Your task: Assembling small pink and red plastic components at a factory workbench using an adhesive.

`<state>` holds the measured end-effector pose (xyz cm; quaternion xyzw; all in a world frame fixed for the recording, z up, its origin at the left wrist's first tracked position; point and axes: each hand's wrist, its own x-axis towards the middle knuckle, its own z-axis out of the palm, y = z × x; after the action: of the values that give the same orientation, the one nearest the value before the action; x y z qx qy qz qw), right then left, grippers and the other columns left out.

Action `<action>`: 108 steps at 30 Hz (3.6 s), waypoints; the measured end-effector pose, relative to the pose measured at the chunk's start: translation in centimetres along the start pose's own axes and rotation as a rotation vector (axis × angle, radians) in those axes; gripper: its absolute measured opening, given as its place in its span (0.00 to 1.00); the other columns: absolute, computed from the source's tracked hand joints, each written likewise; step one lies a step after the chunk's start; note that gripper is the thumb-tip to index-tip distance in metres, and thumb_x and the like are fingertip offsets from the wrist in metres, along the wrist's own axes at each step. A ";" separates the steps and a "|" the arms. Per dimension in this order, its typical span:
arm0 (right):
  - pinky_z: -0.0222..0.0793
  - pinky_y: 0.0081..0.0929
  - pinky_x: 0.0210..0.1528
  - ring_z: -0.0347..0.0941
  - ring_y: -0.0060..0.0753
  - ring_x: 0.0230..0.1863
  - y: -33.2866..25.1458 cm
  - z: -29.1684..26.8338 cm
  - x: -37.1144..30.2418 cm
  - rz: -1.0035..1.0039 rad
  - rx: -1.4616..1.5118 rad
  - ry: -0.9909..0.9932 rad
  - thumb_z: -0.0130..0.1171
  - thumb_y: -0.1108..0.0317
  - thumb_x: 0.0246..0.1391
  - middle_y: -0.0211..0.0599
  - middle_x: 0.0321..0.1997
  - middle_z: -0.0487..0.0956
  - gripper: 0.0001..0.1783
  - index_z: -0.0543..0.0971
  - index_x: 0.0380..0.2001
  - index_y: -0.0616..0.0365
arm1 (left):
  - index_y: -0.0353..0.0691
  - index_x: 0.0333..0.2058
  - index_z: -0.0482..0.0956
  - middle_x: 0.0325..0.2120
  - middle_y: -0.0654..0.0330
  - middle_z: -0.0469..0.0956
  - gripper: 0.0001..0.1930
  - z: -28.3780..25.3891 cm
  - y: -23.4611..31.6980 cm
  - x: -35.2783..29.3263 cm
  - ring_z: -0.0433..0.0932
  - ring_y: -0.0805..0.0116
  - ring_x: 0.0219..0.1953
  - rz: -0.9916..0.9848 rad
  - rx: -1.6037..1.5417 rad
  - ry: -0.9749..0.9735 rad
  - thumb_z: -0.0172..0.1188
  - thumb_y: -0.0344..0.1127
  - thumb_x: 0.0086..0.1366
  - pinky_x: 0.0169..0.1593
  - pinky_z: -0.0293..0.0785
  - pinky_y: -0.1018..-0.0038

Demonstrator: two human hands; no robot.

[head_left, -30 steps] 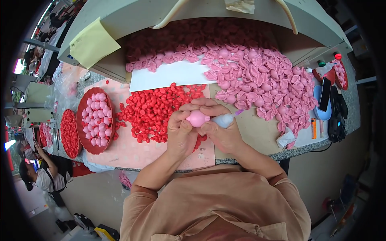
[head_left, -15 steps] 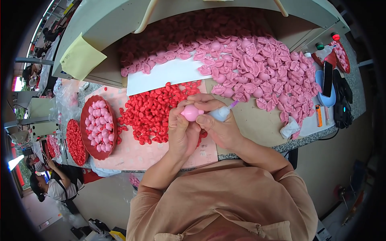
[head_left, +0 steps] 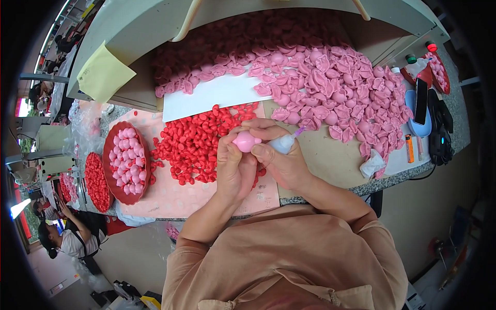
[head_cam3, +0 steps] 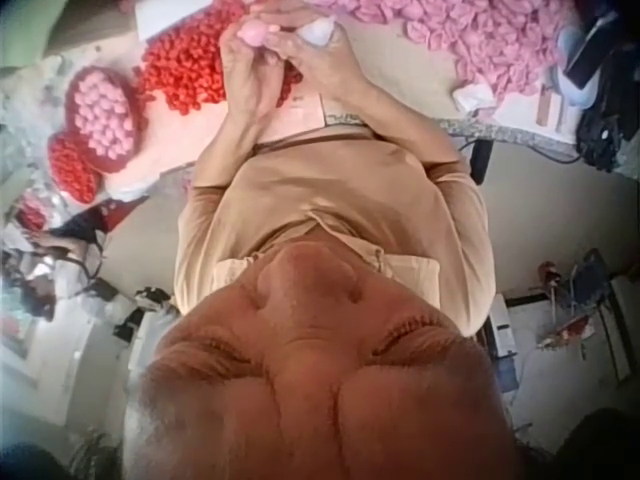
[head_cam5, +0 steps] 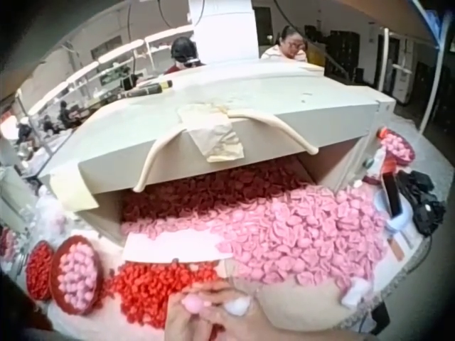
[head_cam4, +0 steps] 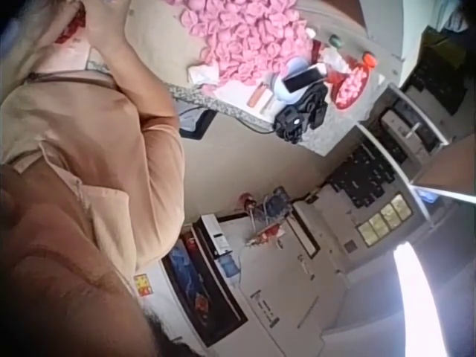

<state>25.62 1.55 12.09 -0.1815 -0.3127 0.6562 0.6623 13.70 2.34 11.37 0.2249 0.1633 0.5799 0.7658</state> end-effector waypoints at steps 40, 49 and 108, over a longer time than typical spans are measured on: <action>0.67 0.15 0.30 0.67 0.15 0.27 0.4 3.4 -1.3 0.288 -0.150 0.090 0.58 0.65 0.54 0.30 0.37 0.75 0.22 0.68 0.50 0.62 | 0.33 0.49 0.66 0.45 0.56 0.69 0.21 -0.3 5.5 -2.1 0.70 0.70 0.47 0.160 0.620 -0.038 0.59 0.21 0.56 0.48 0.68 0.77; 0.67 0.14 0.28 0.70 0.18 0.27 4.8 5.4 -1.0 0.236 -0.490 0.000 0.55 0.71 0.55 0.31 0.32 0.75 0.21 0.67 0.52 0.63 | 0.35 0.54 0.59 0.44 0.53 0.71 0.29 -3.9 8.8 -3.9 0.70 0.67 0.47 0.344 0.816 -0.101 0.60 0.22 0.55 0.53 0.65 0.71; 0.66 0.13 0.32 0.67 0.15 0.31 4.2 1.8 -0.9 0.161 -0.186 0.108 0.57 0.66 0.55 0.29 0.37 0.72 0.20 0.68 0.50 0.59 | 0.32 0.45 0.72 0.46 0.54 0.66 0.16 -3.6 4.4 -1.3 0.69 0.70 0.48 0.255 0.729 -0.103 0.60 0.24 0.57 0.47 0.70 0.77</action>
<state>21.34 0.63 10.53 -0.3019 -0.3205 0.6648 0.6035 7.88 2.69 10.65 0.5296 0.2910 0.5621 0.5647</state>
